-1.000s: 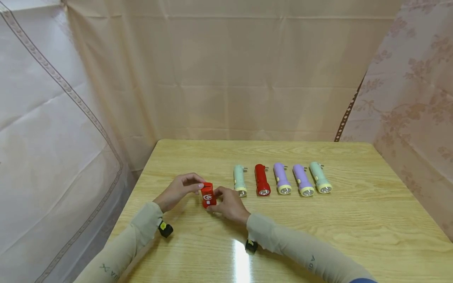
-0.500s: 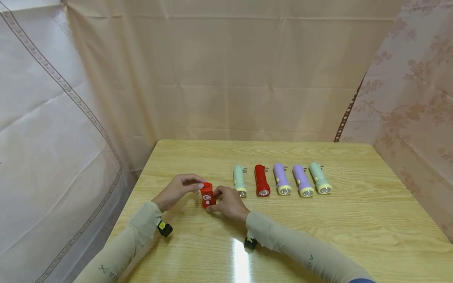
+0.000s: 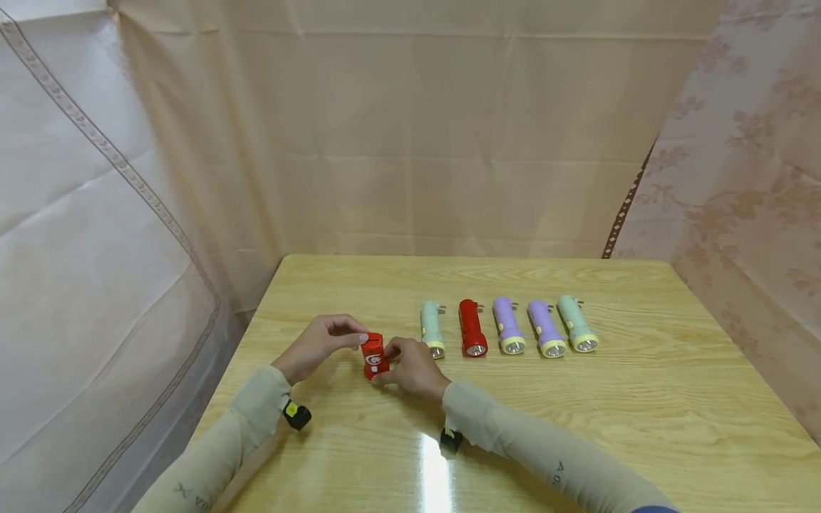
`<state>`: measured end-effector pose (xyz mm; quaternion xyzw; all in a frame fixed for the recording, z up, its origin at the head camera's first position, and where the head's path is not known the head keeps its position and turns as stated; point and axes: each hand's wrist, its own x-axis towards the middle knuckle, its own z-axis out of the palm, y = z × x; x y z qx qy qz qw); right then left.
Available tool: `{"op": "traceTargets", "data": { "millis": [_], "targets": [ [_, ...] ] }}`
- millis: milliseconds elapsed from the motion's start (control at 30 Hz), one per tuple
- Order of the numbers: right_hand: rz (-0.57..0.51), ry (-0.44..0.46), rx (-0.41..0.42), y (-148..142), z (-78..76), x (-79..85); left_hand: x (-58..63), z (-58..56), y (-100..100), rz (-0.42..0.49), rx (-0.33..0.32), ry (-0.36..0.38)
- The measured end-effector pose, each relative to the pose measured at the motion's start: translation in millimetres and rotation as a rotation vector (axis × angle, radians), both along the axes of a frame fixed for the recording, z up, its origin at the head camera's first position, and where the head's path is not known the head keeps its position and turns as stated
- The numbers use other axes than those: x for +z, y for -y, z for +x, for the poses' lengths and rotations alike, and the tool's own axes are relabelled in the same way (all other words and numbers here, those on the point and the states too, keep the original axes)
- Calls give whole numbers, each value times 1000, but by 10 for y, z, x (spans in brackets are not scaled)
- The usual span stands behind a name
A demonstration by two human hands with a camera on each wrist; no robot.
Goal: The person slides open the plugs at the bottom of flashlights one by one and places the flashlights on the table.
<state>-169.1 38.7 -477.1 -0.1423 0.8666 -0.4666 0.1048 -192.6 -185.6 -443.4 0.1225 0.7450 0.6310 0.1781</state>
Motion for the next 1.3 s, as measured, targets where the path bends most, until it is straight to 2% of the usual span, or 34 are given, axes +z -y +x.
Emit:
{"op": "traceTargets", "data": {
  "millis": [600, 1300],
  "targets": [
    [35, -16, 18, 12, -1, 34, 13, 7, -70, 23, -5, 10],
    [29, 8, 4, 33, -10, 17, 4, 16, -176, 10, 41, 12]
  ]
}}
